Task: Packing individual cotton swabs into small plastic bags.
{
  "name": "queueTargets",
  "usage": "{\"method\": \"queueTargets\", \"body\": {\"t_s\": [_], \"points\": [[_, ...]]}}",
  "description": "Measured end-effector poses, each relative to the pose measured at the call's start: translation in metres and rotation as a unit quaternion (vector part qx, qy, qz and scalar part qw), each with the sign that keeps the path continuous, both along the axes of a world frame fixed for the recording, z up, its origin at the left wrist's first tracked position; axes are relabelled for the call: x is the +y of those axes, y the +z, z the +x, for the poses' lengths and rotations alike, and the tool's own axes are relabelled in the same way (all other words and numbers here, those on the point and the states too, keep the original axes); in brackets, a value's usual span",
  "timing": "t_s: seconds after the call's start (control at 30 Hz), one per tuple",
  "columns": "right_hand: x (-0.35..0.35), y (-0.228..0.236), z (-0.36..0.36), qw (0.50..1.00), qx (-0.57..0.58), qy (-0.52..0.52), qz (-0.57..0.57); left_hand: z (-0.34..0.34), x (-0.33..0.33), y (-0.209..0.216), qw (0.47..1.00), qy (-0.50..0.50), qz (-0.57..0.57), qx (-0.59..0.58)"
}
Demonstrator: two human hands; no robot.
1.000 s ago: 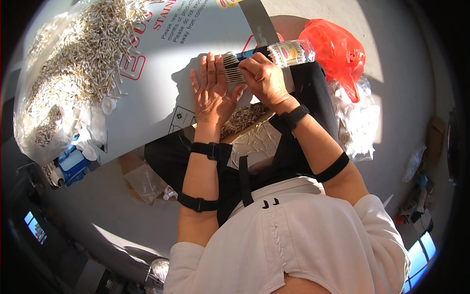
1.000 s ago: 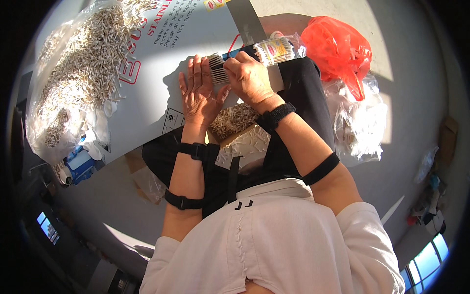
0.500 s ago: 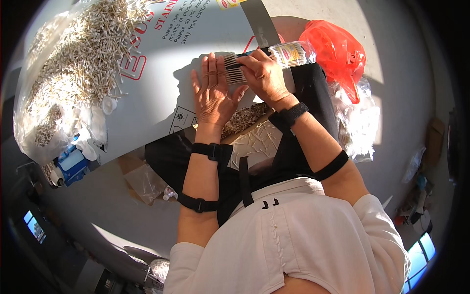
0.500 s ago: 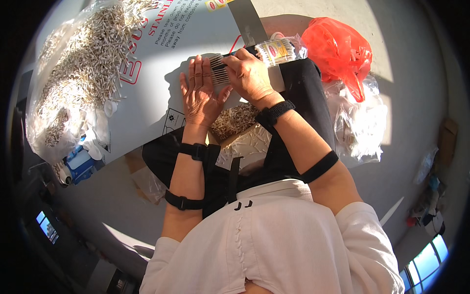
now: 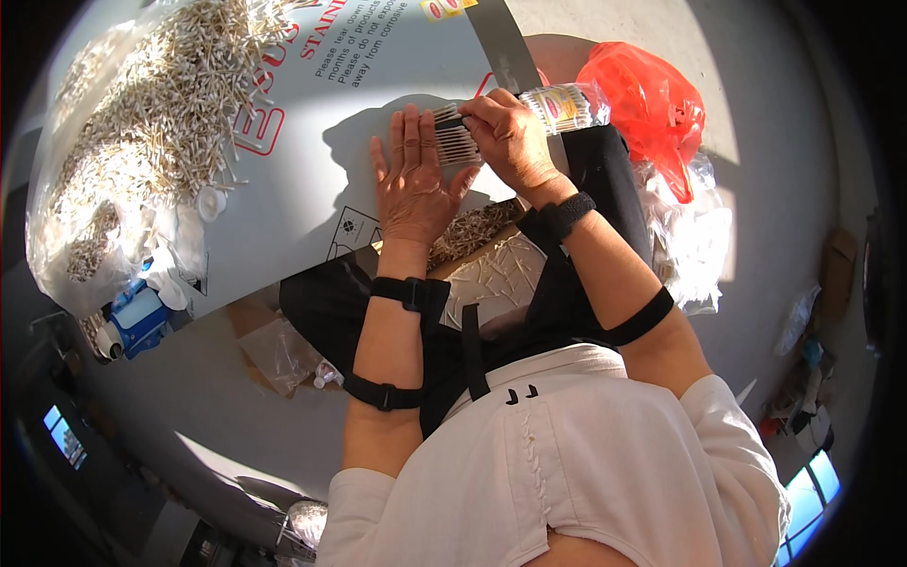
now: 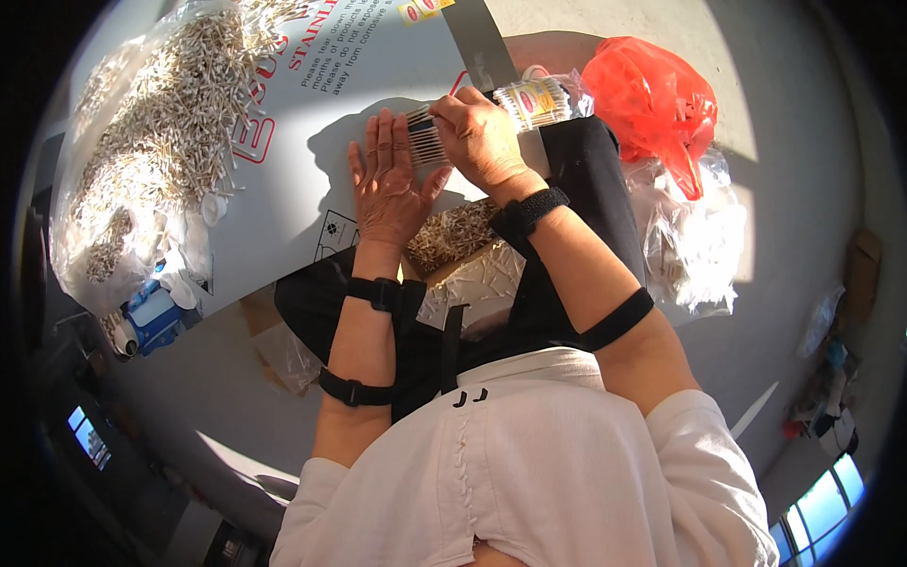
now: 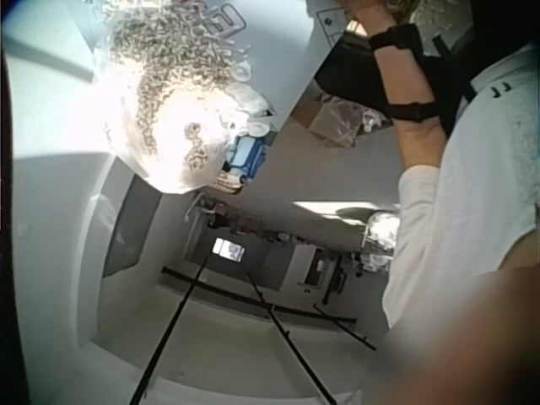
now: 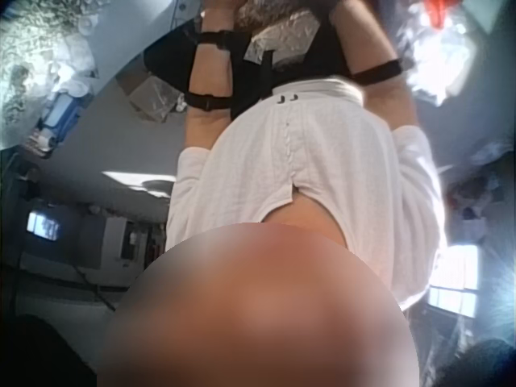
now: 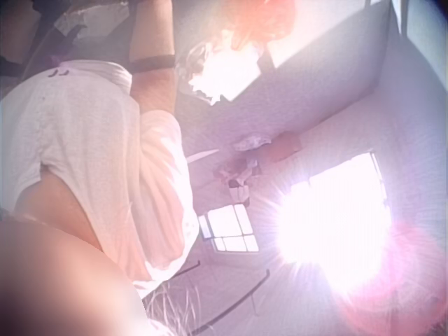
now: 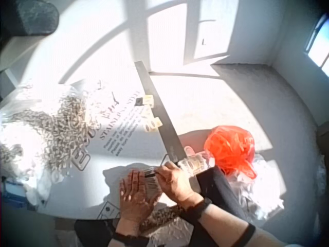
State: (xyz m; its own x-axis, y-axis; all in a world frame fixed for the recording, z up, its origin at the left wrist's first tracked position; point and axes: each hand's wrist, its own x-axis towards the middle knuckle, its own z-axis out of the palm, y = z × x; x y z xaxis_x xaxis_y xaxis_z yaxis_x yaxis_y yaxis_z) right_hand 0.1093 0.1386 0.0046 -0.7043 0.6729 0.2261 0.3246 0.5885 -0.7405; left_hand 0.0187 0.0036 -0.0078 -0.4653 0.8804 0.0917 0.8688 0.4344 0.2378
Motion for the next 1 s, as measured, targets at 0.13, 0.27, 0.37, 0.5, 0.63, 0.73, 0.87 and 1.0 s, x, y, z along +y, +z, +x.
{"method": "queueTargets", "body": {"t_s": [0.13, 0.27, 0.37, 0.5, 0.63, 0.73, 0.87, 1.0], "points": [[0.018, -0.002, -0.015, 1.000, 0.001, 0.022, 0.004, -0.001, -0.001, -0.001, 1.000, 0.000, 0.001, -0.010], [0.040, 0.000, -0.027, 0.995, -0.054, 0.080, 0.013, 0.001, 0.001, 0.002, 1.000, -0.002, 0.000, -0.013], [0.054, 0.007, -0.040, 0.976, -0.145, 0.161, -0.033, 0.000, -0.002, 0.001, 1.000, -0.001, -0.001, -0.012], [0.068, 0.005, -0.054, 0.947, -0.116, 0.277, 0.117, -0.001, -0.002, 0.001, 1.000, 0.003, -0.001, -0.023], [0.076, 0.001, -0.067, 0.951, -0.099, 0.224, 0.191, 0.000, 0.000, -0.001, 1.000, -0.002, 0.014, -0.016], [0.080, 0.006, -0.076, 0.954, -0.094, 0.215, 0.187, 0.000, 0.001, 0.000, 1.000, 0.000, 0.007, -0.013], [0.071, 0.018, -0.043, 0.952, -0.074, 0.284, 0.087, -0.002, -0.002, -0.002, 0.999, -0.003, 0.018, -0.027], [0.041, 0.025, 0.008, 0.930, -0.175, 0.289, 0.143, -0.002, -0.003, 0.003, 1.000, -0.008, 0.007, -0.023]]}}
